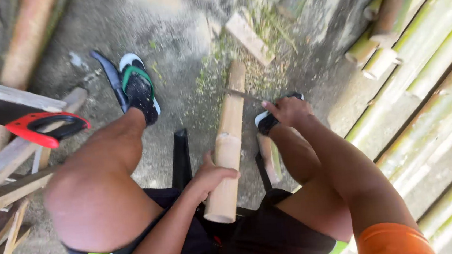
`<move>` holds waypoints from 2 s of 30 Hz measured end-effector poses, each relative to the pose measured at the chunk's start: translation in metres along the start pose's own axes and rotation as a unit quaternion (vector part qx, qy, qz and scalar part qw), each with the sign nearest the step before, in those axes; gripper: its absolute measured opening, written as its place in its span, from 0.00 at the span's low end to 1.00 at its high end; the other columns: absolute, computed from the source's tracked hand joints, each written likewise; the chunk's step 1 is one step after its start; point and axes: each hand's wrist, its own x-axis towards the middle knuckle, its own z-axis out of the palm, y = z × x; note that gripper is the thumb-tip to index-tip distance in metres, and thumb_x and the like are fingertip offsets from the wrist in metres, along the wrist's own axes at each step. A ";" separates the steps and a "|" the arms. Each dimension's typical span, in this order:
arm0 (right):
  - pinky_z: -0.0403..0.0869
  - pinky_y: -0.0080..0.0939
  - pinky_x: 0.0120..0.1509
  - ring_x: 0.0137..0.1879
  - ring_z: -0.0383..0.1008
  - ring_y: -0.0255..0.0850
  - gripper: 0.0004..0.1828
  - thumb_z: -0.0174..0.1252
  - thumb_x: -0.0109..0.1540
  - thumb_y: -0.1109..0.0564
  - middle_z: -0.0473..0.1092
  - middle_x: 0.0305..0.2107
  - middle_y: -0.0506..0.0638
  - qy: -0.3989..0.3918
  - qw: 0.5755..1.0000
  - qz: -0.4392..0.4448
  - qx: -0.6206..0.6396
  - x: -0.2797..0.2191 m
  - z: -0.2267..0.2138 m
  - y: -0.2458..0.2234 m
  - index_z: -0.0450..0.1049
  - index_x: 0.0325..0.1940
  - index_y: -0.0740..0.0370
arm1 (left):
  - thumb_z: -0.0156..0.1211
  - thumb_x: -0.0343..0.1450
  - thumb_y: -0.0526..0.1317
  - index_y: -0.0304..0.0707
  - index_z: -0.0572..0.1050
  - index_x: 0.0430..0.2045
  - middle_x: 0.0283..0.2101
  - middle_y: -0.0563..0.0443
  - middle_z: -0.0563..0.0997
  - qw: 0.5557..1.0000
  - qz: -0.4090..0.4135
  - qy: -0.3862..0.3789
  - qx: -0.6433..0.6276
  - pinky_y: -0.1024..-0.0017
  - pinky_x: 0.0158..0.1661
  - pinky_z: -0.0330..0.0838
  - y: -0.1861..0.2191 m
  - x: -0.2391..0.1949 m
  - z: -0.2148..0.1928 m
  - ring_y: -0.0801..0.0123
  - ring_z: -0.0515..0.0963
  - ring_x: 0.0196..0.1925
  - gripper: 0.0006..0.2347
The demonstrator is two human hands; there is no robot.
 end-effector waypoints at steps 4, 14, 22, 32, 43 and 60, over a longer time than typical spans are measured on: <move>0.70 0.66 0.65 0.61 0.75 0.56 0.49 0.26 0.65 0.19 0.76 0.49 0.62 0.008 0.997 0.028 -0.074 -0.055 -0.045 -0.005 0.77 0.54 0.58 | 0.71 0.55 0.36 0.44 0.44 0.72 0.57 0.33 0.74 0.988 0.023 -0.047 -0.146 0.56 0.46 0.81 0.063 -0.067 -0.018 0.52 0.83 0.52 0.50; 0.73 0.53 0.47 0.39 0.75 0.54 0.25 0.62 0.60 0.43 0.74 0.33 0.62 0.313 0.889 0.054 0.329 -0.155 0.035 0.064 0.72 0.52 0.62 | 0.79 0.56 0.41 0.34 0.70 0.53 0.47 0.42 0.81 0.866 0.388 0.300 -0.101 0.65 0.46 0.75 0.066 -0.088 -0.029 0.61 0.82 0.47 0.32; 0.70 0.45 0.52 0.42 0.73 0.44 0.20 0.64 0.61 0.50 0.74 0.36 0.55 0.340 0.783 0.146 0.501 -0.122 0.183 0.091 0.73 0.49 0.67 | 0.78 0.57 0.39 0.34 0.72 0.49 0.45 0.44 0.83 0.831 0.424 0.359 -0.029 0.66 0.48 0.76 0.127 -0.083 -0.054 0.64 0.83 0.46 0.27; 0.69 0.46 0.37 0.31 0.71 0.43 0.16 0.60 0.61 0.49 0.73 0.23 0.53 0.249 0.734 0.148 0.614 -0.122 0.214 0.004 0.76 0.36 0.68 | 0.76 0.61 0.33 0.31 0.69 0.52 0.50 0.45 0.78 0.776 0.578 0.253 -0.005 0.69 0.53 0.76 0.165 -0.106 -0.083 0.67 0.80 0.52 0.26; 0.72 0.50 0.43 0.34 0.75 0.51 0.22 0.59 0.63 0.42 0.75 0.28 0.63 0.215 0.804 0.149 0.534 -0.120 0.111 -0.010 0.76 0.42 0.66 | 0.76 0.62 0.34 0.32 0.69 0.54 0.50 0.45 0.78 0.775 0.572 0.261 0.067 0.69 0.54 0.76 0.190 -0.108 -0.059 0.67 0.80 0.53 0.27; 0.74 0.58 0.49 0.44 0.78 0.62 0.29 0.51 0.63 0.33 0.76 0.35 0.64 0.283 0.825 -0.084 0.482 -0.015 -0.013 -0.107 0.70 0.53 0.59 | 0.70 0.65 0.32 0.27 0.66 0.57 0.54 0.36 0.77 0.749 0.605 0.264 0.062 0.64 0.63 0.76 0.207 -0.090 -0.076 0.61 0.79 0.57 0.26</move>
